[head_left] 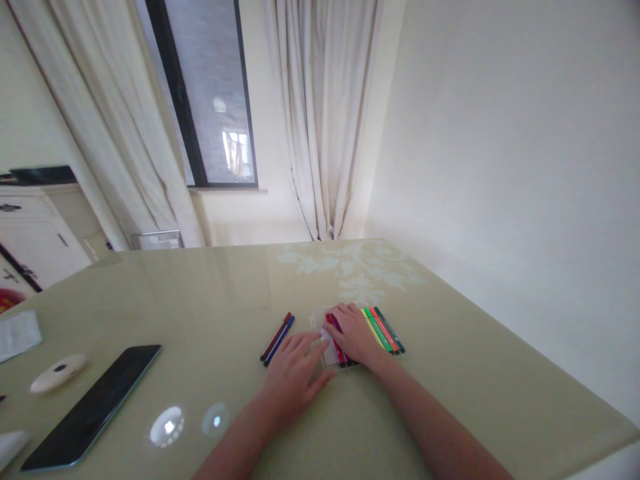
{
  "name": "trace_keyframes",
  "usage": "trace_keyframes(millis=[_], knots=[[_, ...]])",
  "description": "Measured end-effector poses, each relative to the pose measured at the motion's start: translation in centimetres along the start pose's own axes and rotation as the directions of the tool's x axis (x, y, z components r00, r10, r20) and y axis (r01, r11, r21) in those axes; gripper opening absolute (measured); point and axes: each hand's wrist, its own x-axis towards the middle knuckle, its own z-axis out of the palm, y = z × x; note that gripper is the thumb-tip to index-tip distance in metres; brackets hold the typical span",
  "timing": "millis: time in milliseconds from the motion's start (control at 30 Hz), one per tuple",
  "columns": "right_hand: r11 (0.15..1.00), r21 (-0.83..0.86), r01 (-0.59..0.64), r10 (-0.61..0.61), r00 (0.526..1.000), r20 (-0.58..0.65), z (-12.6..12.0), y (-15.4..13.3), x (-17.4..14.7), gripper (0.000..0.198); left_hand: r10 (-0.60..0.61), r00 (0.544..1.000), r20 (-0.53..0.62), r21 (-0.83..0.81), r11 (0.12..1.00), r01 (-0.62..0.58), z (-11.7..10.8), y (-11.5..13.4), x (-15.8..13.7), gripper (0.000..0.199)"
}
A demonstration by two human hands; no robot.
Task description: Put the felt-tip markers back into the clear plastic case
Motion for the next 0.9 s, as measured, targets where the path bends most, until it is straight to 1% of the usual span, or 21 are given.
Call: trace_keyframes(millis=[67, 167, 300, 367, 433, 533, 600, 667, 733, 800, 833, 900], knots=[[0.999, 0.04, -0.007, 0.007, 1.0, -0.007, 0.2, 0.3, 0.2, 0.021, 0.041, 0.998, 0.046, -0.037, 0.999, -0.04, 0.3, 0.8, 0.0, 0.037], [0.993, 0.112, -0.027, 0.03, 0.999, -0.026, 0.4, 0.5, 0.6, 0.017, 0.019, 0.997, 0.081, -0.051, 0.999, -0.015, 0.5, 1.1, 0.0, 0.03], [0.984, 0.172, -0.044, 0.053, 0.998, -0.045, 0.3, 0.6, 1.0, 0.013, 0.0, 0.997, 0.075, -0.059, 0.998, 0.005, 0.4, 0.9, 0.0, 0.033], [0.973, 0.228, -0.046, 0.062, 0.996, -0.062, 0.1, 0.5, 1.0, 0.011, 0.0, 0.997, 0.077, -0.067, 0.998, 0.005, 0.3, 0.9, -0.1, 0.033], [0.939, 0.336, -0.067, 0.1, 0.992, -0.081, -0.2, 0.5, 1.0, 0.009, -0.003, 0.996, 0.085, -0.073, 0.997, 0.009, 0.3, 0.9, -0.1, 0.031], [0.858, 0.504, -0.102, 0.201, 0.969, -0.145, -0.6, 0.6, 1.0, 0.011, -0.008, 0.995, 0.1, -0.073, 0.997, 0.015, 0.4, 0.9, -0.1, 0.03], [0.809, 0.578, -0.107, 0.264, 0.945, -0.195, -0.9, 0.6, 1.0, 0.019, -0.02, 0.995, 0.102, -0.066, 0.997, 0.027, 0.5, 0.8, -0.1, 0.03], [0.781, 0.615, -0.106, 0.279, 0.941, -0.192, -1.0, 0.6, 0.9, 0.029, -0.027, 0.995, 0.099, -0.063, 0.997, 0.033, 0.6, 0.6, -0.1, 0.03], [0.78, 0.616, -0.109, 0.257, 0.954, -0.156, -1.1, 0.6, 0.7, 0.037, -0.014, 0.996, 0.086, -0.073, 0.997, 0.021, 0.6, 0.2, -0.1, 0.032], [0.786, 0.609, -0.11, 0.256, 0.954, -0.157, -1.2, 0.7, 0.7, 0.042, -0.019, 0.999, 0.037, -0.085, 0.996, 0.022, 0.4, -0.4, -0.1, 0.034], [0.779, 0.616, -0.112, 0.277, 0.944, -0.179, -1.2, 0.8, 0.6, 0.045, -0.05, 0.999, -0.005, -0.083, 0.995, 0.049, 0.2, -0.8, 0.0, 0.034], [0.741, 0.662, -0.113, 0.343, 0.911, -0.227, -1.4, 1.0, 0.7, 0.048, -0.166, 0.982, -0.092, -0.058, 0.985, 0.161, -0.3, -1.8, 0.1, 0.035]])
